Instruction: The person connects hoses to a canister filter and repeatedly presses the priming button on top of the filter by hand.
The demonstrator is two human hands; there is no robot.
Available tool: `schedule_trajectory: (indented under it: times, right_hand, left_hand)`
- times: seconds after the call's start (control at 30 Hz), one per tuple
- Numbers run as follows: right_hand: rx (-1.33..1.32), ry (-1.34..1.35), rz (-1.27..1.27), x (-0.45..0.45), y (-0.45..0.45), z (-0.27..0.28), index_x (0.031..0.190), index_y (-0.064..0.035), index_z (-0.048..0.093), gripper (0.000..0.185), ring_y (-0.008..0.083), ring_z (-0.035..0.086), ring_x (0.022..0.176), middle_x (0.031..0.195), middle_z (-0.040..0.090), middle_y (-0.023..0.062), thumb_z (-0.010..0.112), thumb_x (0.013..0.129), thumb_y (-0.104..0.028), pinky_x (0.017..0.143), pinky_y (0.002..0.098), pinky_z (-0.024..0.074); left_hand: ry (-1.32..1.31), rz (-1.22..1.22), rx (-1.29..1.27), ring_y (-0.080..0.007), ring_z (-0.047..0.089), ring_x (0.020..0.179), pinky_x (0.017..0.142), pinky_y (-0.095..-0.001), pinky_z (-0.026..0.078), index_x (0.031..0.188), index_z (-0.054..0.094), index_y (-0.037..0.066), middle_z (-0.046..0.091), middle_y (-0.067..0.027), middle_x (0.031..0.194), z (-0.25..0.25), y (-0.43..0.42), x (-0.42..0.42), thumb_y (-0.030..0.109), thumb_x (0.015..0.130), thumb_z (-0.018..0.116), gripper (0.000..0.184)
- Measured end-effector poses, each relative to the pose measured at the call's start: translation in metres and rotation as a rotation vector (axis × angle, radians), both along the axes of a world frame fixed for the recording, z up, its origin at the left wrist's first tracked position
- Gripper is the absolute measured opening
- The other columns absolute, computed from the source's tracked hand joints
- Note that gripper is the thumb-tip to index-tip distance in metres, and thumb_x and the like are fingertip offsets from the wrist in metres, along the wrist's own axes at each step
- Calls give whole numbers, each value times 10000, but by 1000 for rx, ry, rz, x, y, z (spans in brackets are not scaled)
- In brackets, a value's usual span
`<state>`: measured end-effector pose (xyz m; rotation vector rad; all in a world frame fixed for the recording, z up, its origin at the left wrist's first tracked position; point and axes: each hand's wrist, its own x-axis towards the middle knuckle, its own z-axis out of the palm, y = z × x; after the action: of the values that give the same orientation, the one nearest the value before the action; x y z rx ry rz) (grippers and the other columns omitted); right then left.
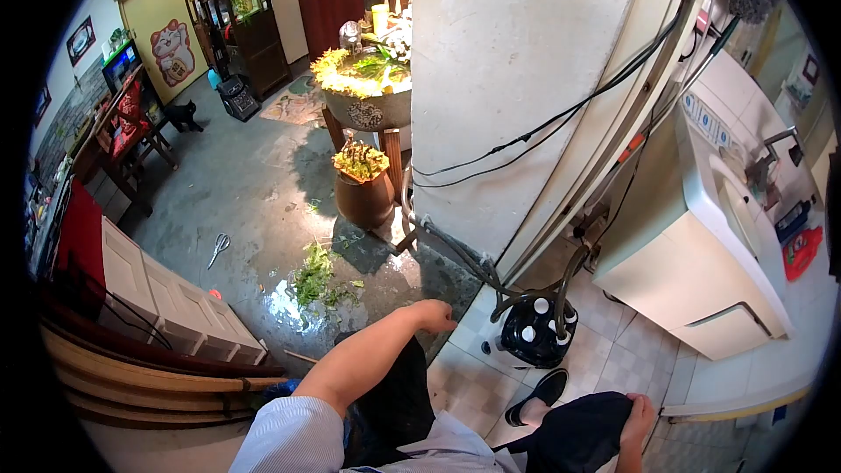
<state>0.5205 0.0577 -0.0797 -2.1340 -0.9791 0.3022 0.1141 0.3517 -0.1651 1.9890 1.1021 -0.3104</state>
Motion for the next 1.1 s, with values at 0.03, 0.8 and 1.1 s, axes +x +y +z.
schedule_trajectory:
  times: [0.03, 0.8, 1.1]
  right_hand:
    - [6, -8, 7, 0, 0, 0, 799, 31, 592, 281, 199, 549, 728, 753, 596, 111, 396, 869, -158, 711, 303, 426]
    - [41, 15, 5, 1, -2, -1, 791, 37, 593, 277, 198, 557, 727, 747, 604, 110, 398, 867, -143, 708, 300, 429]
    - [14, -47, -4, -2, -1, 1, 797, 37, 597, 282, 207, 562, 719, 745, 607, 118, 395, 870, -147, 699, 307, 432]
  left_hand:
    - [2, 5, 1, -242, 606, 642, 619, -375, 456, 847, 622, 37, 620, -100, 652, 1, 0, 0, 428, 803, 539, 401]
    - [-46, 25, 10, -244, 603, 620, 599, -373, 455, 855, 621, 33, 616, -116, 662, -7, 0, -2, 413, 788, 562, 389]
    - [-53, 6, 44, -250, 609, 635, 613, -378, 460, 860, 620, 26, 618, -128, 675, -11, 0, -2, 412, 789, 561, 396]
